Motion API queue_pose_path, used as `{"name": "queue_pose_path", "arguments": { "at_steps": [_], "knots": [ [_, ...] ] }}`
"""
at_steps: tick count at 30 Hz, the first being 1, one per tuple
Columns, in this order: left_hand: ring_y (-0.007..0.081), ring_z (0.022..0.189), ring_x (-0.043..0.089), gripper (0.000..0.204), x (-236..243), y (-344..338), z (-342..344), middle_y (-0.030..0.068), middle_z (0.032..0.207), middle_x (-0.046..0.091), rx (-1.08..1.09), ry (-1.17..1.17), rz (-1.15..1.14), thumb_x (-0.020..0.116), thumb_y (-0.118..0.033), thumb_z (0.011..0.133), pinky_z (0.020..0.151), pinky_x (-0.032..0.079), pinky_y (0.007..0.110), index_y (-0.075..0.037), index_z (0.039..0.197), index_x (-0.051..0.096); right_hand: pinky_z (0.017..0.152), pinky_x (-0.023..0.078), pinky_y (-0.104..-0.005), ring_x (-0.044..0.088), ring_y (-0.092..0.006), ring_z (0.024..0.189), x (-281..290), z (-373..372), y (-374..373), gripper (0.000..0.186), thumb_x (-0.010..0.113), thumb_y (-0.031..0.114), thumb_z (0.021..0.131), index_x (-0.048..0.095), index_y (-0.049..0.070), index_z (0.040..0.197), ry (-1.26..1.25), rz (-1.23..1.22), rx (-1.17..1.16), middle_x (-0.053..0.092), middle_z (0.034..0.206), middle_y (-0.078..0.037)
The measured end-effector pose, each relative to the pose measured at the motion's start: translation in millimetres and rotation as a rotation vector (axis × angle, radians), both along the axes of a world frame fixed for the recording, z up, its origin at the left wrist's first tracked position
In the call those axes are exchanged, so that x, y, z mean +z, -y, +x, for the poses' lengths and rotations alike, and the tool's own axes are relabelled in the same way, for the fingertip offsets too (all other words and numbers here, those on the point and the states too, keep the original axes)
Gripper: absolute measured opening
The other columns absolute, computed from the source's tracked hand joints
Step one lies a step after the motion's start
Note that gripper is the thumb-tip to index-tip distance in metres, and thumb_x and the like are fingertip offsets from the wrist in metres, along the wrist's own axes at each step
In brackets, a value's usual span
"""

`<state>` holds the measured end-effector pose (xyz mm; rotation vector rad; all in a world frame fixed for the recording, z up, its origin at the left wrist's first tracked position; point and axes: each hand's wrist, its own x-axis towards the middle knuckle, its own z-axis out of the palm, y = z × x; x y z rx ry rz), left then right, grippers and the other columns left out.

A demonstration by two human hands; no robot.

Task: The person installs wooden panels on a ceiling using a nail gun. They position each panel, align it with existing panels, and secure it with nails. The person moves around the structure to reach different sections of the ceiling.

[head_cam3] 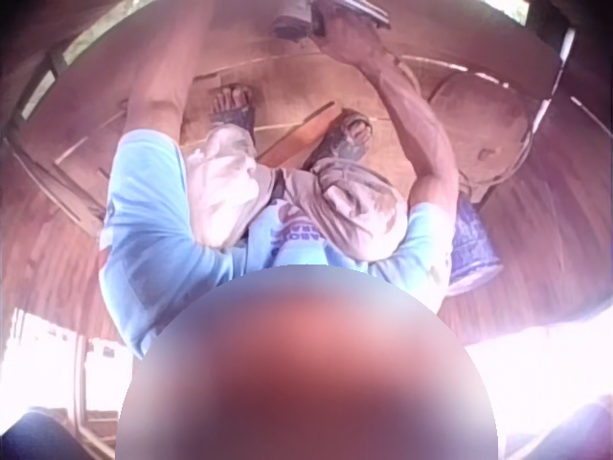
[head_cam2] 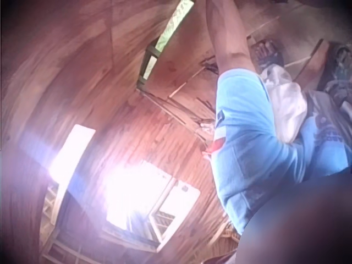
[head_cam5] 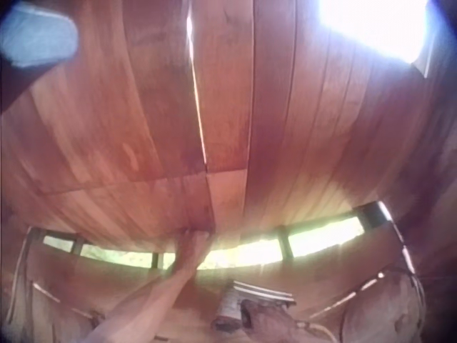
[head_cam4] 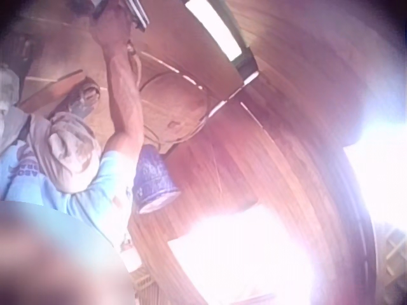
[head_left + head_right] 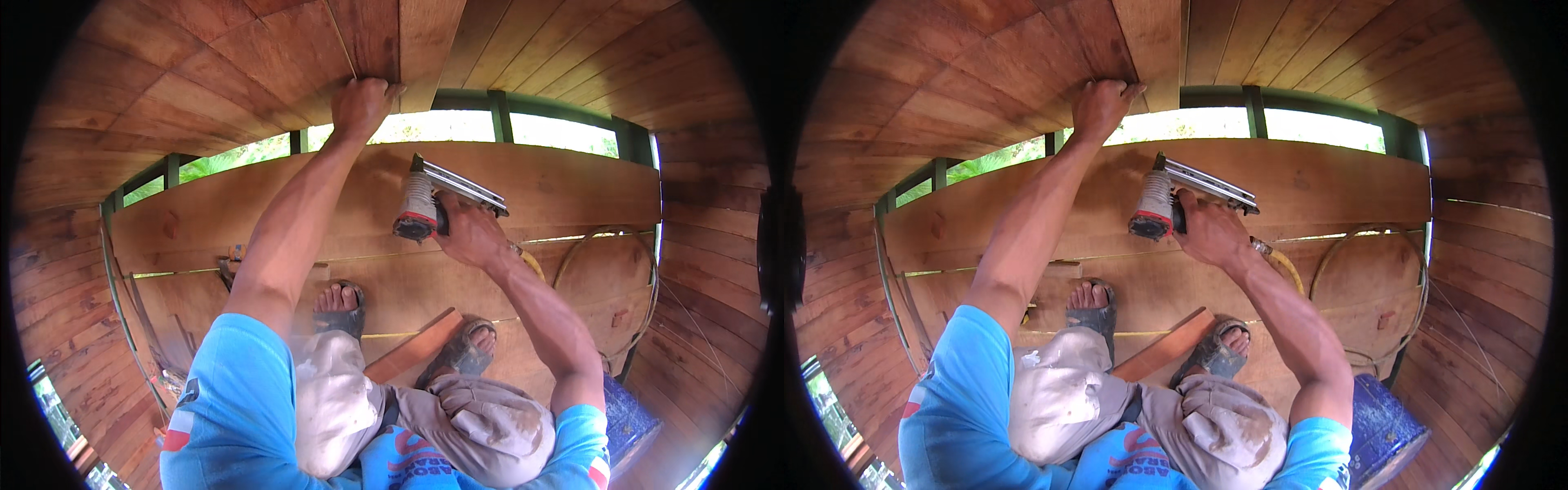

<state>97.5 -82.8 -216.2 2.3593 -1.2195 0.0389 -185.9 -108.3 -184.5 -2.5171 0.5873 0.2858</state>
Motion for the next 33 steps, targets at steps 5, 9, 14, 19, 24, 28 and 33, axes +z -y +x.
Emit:
{"name": "queue_pose_path", "arguments": {
  "at_steps": [5,9,14,19,24,28,33],
  "knots": [
    [0.0381,0.061,0.066,0.050,-8.2,-0.5,4.4,0.0190,0.060,0.063,-0.035,0.033,-0.039,0.066,-0.049,0.092,0.060,0.052,0.047,-0.004,0.071,0.072,0.084,0.056,-0.0537,0.069,-0.0466,0.095,-3.2,3.0,5.0,0.048,0.066,0.027,0.089,0.049,0.000,0.125,0.023,-0.030,0.064,0.070,0.098,-0.030],
    [0.0346,0.056,0.067,0.051,-12.2,1.1,6.7,0.0172,0.056,0.062,-0.047,0.025,-0.040,0.065,-0.048,0.094,0.058,0.053,0.045,-0.005,0.068,0.070,0.071,0.060,-0.0514,0.072,-0.0445,0.084,-6.9,16.3,16.9,0.036,0.063,0.020,0.090,0.050,0.001,0.117,0.093,-0.147,0.139,0.070,0.089,-0.028],
    [0.0316,0.053,0.066,0.053,-9.6,1.4,6.2,0.0125,0.051,0.061,-0.050,0.048,-0.024,0.064,-0.050,0.094,0.057,0.053,0.043,-0.007,0.064,0.069,0.069,0.060,-0.0509,0.073,-0.0419,0.079,-21.8,49.6,41.5,0.025,0.060,0.018,0.091,0.051,0.001,0.108,0.049,-0.213,0.193,0.070,0.083,-0.026],
    [0.0311,0.053,0.066,0.054,-6.5,-0.7,5.3,0.0112,0.051,0.061,-0.062,0.100,-0.021,0.064,-0.051,0.093,0.058,0.053,0.043,-0.007,0.062,0.068,0.072,0.060,-0.0487,0.072,-0.0402,0.078,-43.9,60.8,55.8,0.042,0.068,0.021,0.086,0.053,0.000,0.119,0.086,-0.381,0.251,0.070,0.082,-0.024],
    [0.0307,0.054,0.066,0.052,-6.0,-0.2,4.7,0.0110,0.051,0.062,-0.063,0.160,-0.024,0.064,-0.050,0.093,0.060,0.053,0.043,-0.008,0.064,0.069,0.071,0.060,-0.0469,0.073,-0.0376,0.079,-59.3,65.9,61.5,0.040,0.067,0.026,0.088,0.054,0.001,0.117,0.007,-0.352,0.244,0.071,0.081,-0.023],
    [0.0301,0.058,0.068,0.049,-7.8,1.8,7.3,0.0109,0.053,0.063,-0.056,0.033,0.018,0.065,-0.051,0.092,0.062,0.054,0.043,-0.008,0.069,0.071,0.075,0.060,-0.0495,0.074,-0.0382,0.080,-62.1,67.2,59.3,0.037,0.064,0.028,0.092,0.055,0.001,0.115,0.014,-0.342,0.217,0.071,0.080,-0.023],
    [0.0276,0.073,0.073,0.046,-23.3,-6.4,6.4,0.0146,0.074,0.072,-0.053,-0.077,0.128,0.069,-0.051,0.090,0.066,0.055,0.043,-0.006,0.091,0.077,0.082,0.059,-0.0509,0.074,-0.0392,0.085,-56.3,63.2,56.1,0.045,0.068,0.031,0.089,0.054,0.002,0.120,-0.039,-0.309,0.212,0.072,0.085,-0.023]
  ]
}}
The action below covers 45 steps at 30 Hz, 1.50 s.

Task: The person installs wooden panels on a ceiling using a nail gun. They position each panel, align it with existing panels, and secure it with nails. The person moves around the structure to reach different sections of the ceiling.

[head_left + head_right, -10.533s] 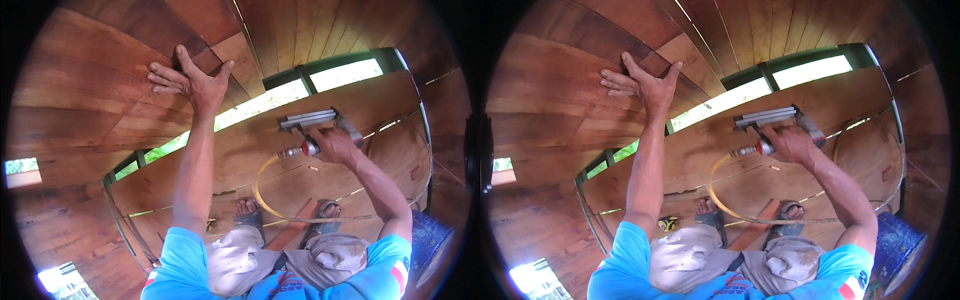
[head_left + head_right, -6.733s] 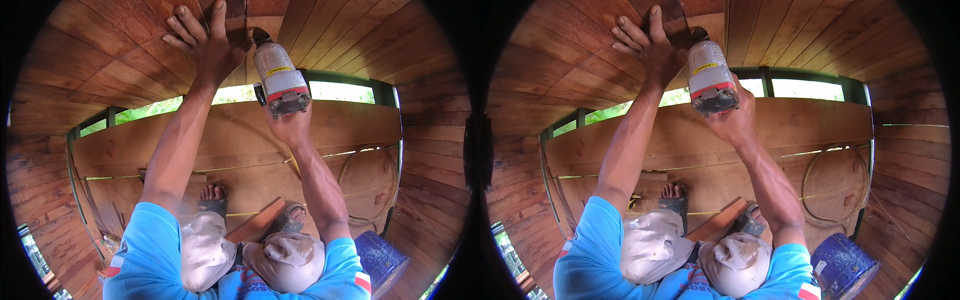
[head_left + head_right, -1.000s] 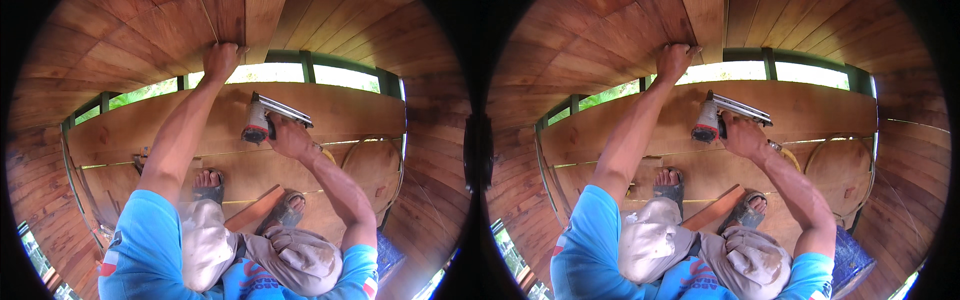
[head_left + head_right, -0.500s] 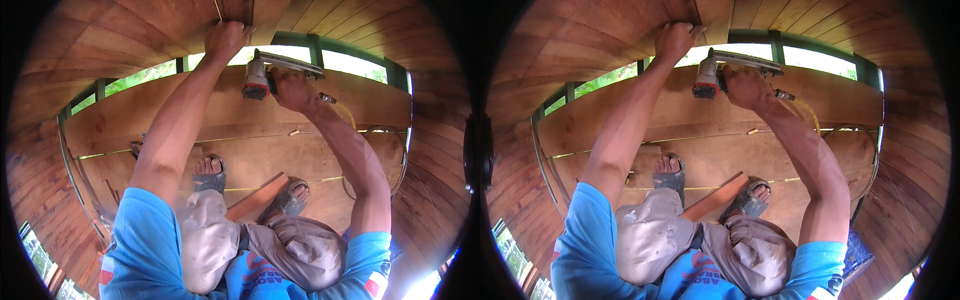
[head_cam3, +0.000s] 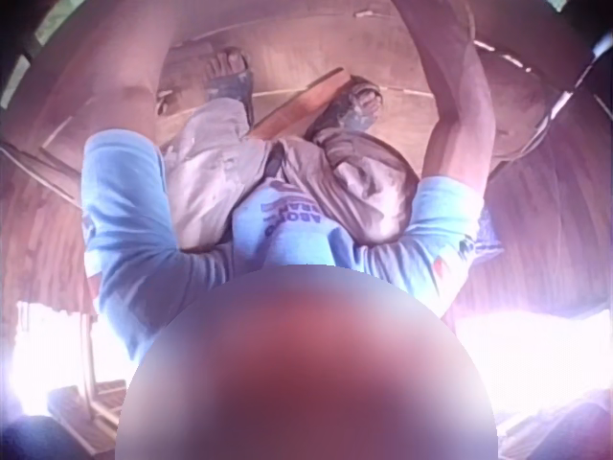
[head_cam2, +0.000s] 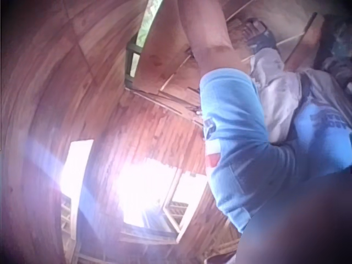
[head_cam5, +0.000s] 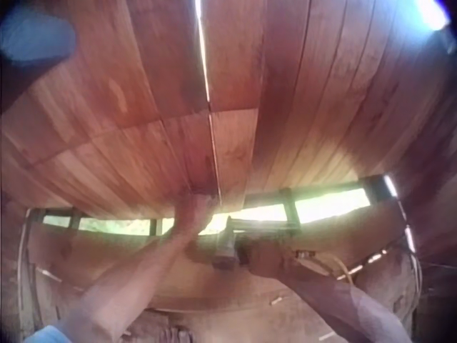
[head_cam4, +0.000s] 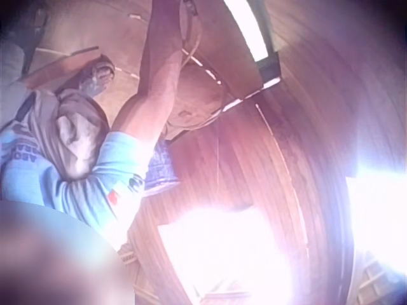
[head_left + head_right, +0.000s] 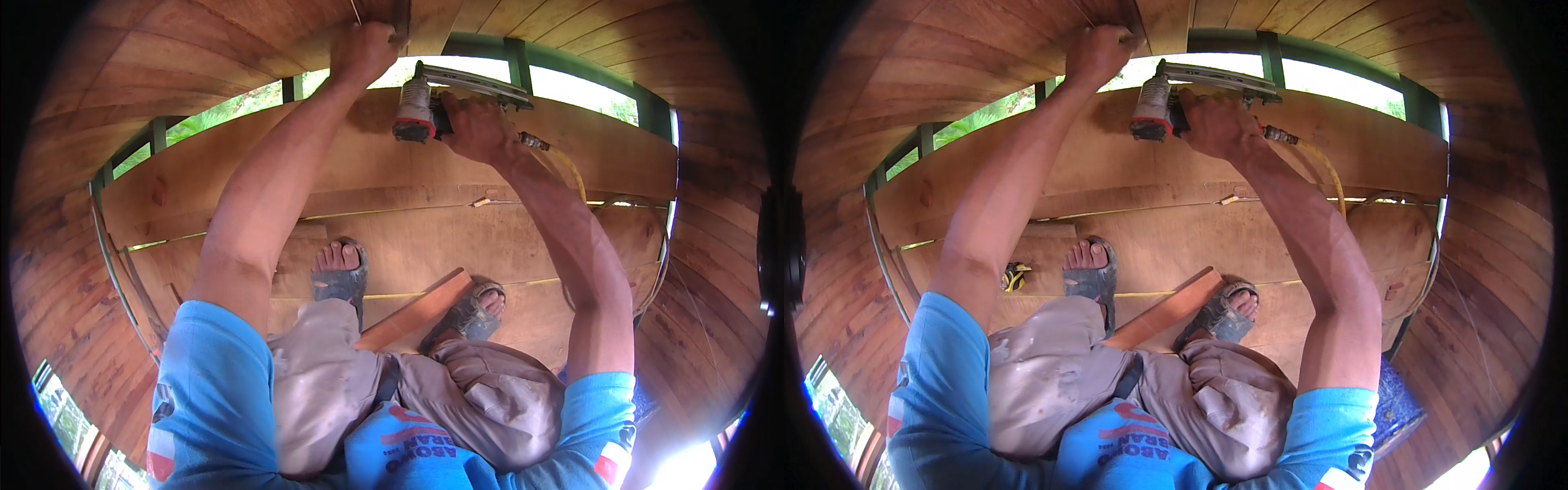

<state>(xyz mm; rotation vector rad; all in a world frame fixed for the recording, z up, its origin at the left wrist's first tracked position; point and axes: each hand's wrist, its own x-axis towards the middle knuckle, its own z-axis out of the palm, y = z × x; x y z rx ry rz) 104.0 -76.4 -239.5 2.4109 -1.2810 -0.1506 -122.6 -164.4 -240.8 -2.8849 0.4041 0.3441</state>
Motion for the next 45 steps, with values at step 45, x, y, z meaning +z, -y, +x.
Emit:
{"name": "queue_pose_path", "arguments": {
  "at_steps": [45],
  "knots": [
    [0.0165,0.087,0.068,0.053,-52.6,-27.5,-107.2,0.0115,0.102,0.071,0.488,-1.119,-0.459,0.084,-0.030,0.080,0.074,0.055,0.030,0.006,0.114,0.065,0.081,0.058,-0.0492,0.071,-0.0386,0.096,-8.9,6.0,22.1,0.043,0.068,0.022,0.090,0.051,0.001,0.123,-0.033,0.015,0.093,0.073,0.098,-0.021]
  ]
}}
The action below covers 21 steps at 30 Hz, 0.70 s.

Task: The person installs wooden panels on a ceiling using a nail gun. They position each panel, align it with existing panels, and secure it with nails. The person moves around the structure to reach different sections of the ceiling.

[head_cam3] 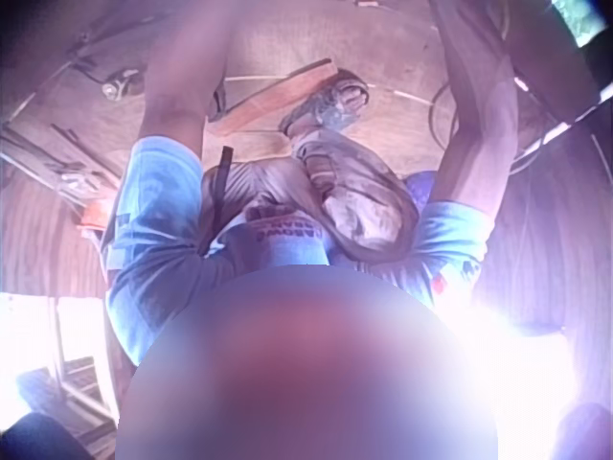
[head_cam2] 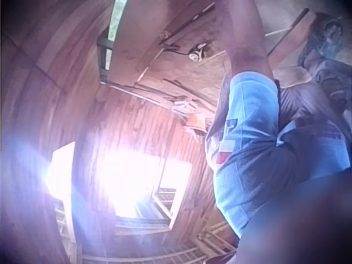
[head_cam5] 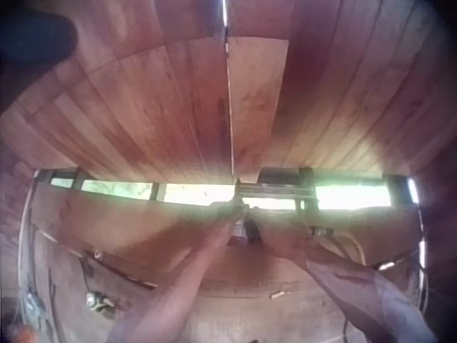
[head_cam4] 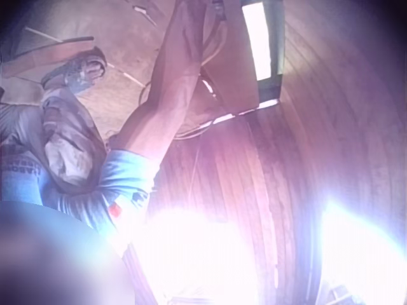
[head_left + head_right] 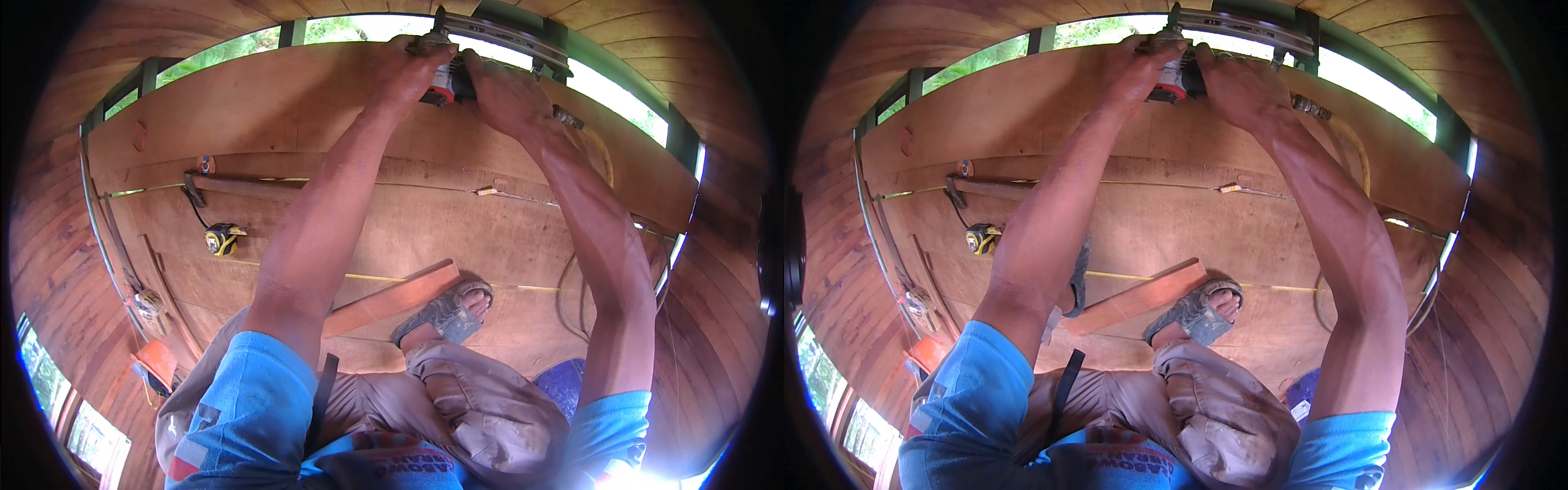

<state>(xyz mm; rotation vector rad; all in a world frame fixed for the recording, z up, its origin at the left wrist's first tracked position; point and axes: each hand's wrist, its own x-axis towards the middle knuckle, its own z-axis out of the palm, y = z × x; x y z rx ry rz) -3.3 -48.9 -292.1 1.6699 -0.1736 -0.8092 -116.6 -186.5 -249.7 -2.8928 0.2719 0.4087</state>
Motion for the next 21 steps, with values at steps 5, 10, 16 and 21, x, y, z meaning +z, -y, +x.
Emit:
{"name": "queue_pose_path", "arguments": {
  "at_steps": [5,10,16,21],
  "knots": [
    [0.0166,0.077,0.068,0.040,0.3,2.0,-4.2,0.0094,0.088,0.073,0.053,0.084,-0.006,0.082,-0.032,0.081,0.070,0.054,0.033,0.001,0.101,0.071,0.080,0.058,-0.0488,0.072,-0.0380,0.094,-2.7,0.9,1.3,0.042,0.069,0.022,0.090,0.051,0.000,0.121,0.021,-0.009,0.012,0.073,0.096,-0.021],
    [0.0166,0.081,0.068,0.049,1.9,2.8,-4.1,0.0115,0.095,0.072,0.042,0.057,0.042,0.085,-0.030,0.078,0.072,0.055,0.031,0.005,0.108,0.067,0.080,0.058,-0.0481,0.072,-0.0374,0.093,-7.1,1.5,3.4,0.038,0.067,0.018,0.089,0.053,-0.001,0.118,0.018,-0.009,0.008,0.073,0.095,-0.021],
    [0.0175,0.079,0.068,0.046,-4.1,5.5,-3.8,0.0111,0.092,0.073,0.076,0.073,-0.023,0.085,-0.030,0.078,0.071,0.055,0.033,0.003,0.105,0.069,0.076,0.057,-0.0491,0.071,-0.0380,0.091,-9.2,6.3,5.5,0.051,0.073,0.029,0.087,0.051,0.001,0.125,-0.082,-0.014,-0.001,0.071,0.095,-0.020],
    [0.0176,0.078,0.068,0.042,-9.1,6.5,-3.4,0.0103,0.091,0.073,0.080,0.095,-0.027,0.084,-0.032,0.078,0.071,0.055,0.035,0.001,0.101,0.071,0.075,0.057,-0.0493,0.071,-0.0377,0.090,-2.6,6.1,3.9,0.045,0.072,0.025,0.087,0.053,0.001,0.120,-0.067,0.001,-0.005,0.072,0.093,-0.020]
  ]
}}
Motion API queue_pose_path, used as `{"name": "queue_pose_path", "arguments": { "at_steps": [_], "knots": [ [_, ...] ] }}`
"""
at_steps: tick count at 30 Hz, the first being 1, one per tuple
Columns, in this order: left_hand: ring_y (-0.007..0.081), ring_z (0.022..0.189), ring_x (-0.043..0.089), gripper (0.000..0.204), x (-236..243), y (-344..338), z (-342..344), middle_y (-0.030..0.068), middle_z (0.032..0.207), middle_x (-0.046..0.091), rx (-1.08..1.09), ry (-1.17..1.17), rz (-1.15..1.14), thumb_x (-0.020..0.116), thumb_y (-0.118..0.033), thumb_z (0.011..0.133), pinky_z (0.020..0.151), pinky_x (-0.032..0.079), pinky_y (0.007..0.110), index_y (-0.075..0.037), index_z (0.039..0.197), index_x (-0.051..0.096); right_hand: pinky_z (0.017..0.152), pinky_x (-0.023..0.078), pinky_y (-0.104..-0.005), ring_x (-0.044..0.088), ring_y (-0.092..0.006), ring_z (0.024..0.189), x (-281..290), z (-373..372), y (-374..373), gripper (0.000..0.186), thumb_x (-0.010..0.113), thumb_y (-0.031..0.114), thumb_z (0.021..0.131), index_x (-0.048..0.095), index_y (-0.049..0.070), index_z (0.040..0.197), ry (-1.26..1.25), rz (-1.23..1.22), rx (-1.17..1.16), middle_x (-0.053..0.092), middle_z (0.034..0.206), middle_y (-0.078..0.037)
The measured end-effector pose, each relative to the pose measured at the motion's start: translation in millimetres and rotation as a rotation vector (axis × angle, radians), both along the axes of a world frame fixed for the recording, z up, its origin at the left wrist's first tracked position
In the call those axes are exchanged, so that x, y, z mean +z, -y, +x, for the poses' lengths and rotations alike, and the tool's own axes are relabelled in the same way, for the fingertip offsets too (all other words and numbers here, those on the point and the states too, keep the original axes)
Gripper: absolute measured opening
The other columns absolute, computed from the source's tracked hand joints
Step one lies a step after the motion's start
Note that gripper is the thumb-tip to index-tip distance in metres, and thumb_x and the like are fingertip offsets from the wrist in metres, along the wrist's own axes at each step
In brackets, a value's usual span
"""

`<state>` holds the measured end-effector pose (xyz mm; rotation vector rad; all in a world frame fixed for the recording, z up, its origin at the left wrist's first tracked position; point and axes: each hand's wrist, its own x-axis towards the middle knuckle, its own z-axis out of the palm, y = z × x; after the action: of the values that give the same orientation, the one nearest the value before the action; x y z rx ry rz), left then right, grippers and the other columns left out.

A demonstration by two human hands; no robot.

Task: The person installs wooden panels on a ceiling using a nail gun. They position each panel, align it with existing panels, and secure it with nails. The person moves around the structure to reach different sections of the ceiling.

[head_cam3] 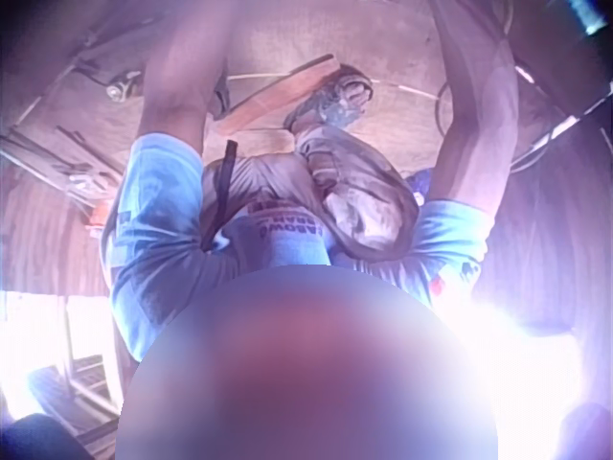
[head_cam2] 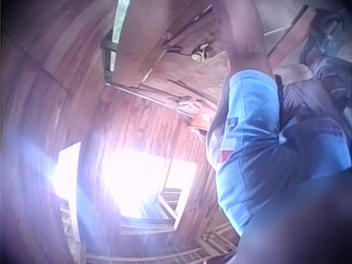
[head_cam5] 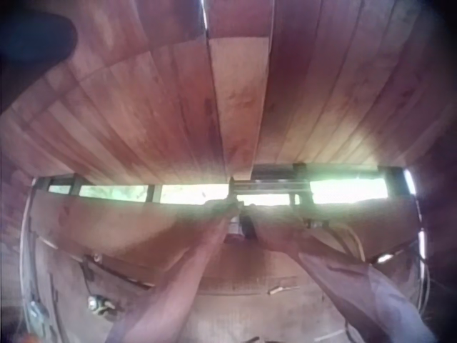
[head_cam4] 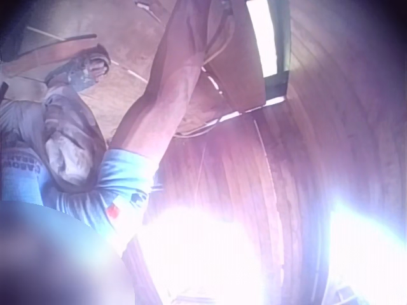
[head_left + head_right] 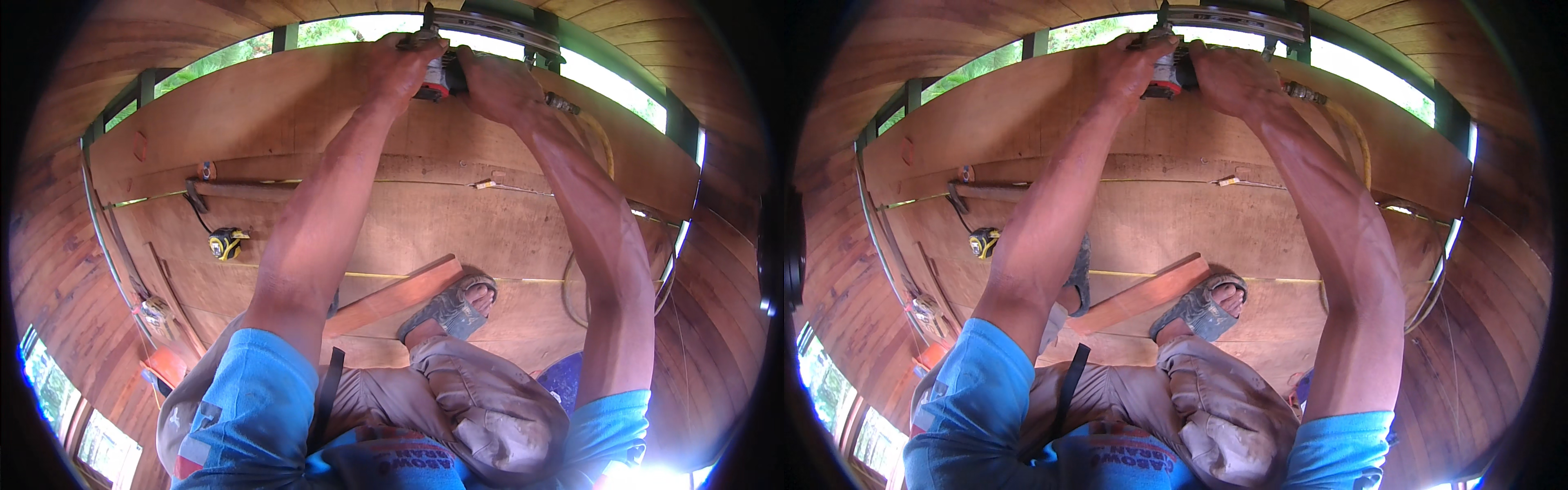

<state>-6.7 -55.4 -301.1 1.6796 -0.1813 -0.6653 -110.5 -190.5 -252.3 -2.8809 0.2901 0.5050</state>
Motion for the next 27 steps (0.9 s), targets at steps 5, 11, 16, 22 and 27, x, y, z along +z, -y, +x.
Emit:
{"name": "queue_pose_path", "arguments": {
  "at_steps": [5,11,16,22,27],
  "knots": [
    [0.0180,0.077,0.068,0.042,2.3,0.3,-0.6,0.0105,0.091,0.074,0.000,0.000,0.033,0.084,-0.032,0.078,0.071,0.055,0.034,0.000,0.101,0.071,0.083,0.057,-0.0475,0.071,-0.0358,0.095,8.1,0.6,-1.0,0.034,0.062,0.015,0.088,0.059,0.001,0.119,-0.018,0.006,0.000,0.073,0.099,-0.020],
    [0.0190,0.077,0.068,0.044,12.6,-8.1,-0.3,0.0108,0.089,0.074,-0.071,0.051,0.130,0.083,-0.033,0.079,0.071,0.054,0.035,0.003,0.102,0.070,0.083,0.057,-0.0473,0.072,-0.0369,0.096,12.4,-3.8,-7.1,0.043,0.063,0.013,0.087,0.052,0.002,0.127,0.029,-0.027,-0.011,0.073,0.100,-0.020],
    [0.0158,0.081,0.067,0.051,19.1,-17.6,-6.1,0.0126,0.095,0.071,-0.100,0.028,0.026,0.082,-0.031,0.082,0.070,0.054,0.030,0.008,0.112,0.066,0.083,0.058,-0.0469,0.071,-0.0368,0.099,19.4,-9.8,-13.8,0.050,0.064,0.014,0.087,0.048,0.003,0.133,-0.020,-0.021,-0.026,0.072,0.104,-0.021],
    [0.0156,0.081,0.067,0.051,29.1,-10.8,-3.5,0.0118,0.096,0.071,-0.091,0.051,0.010,0.083,-0.030,0.082,0.070,0.054,0.029,0.008,0.111,0.066,0.081,0.057,-0.0481,0.072,-0.0358,0.094,27.0,-11.6,-9.4,0.073,0.074,0.034,0.087,0.040,0.007,0.146,0.049,-0.031,-0.050,0.071,0.107,-0.018],
    [0.0186,0.078,0.068,0.050,34.6,-7.5,-5.9,0.0134,0.087,0.073,-0.056,0.120,-0.013,0.083,-0.036,0.079,0.072,0.053,0.032,0.006,0.101,0.068,0.080,0.058,-0.0466,0.071,-0.0348,0.094,28.8,-11.7,-7.2,0.072,0.074,0.034,0.087,0.041,0.007,0.145,0.083,-0.018,-0.049,0.071,0.107,-0.018]
  ]
}}
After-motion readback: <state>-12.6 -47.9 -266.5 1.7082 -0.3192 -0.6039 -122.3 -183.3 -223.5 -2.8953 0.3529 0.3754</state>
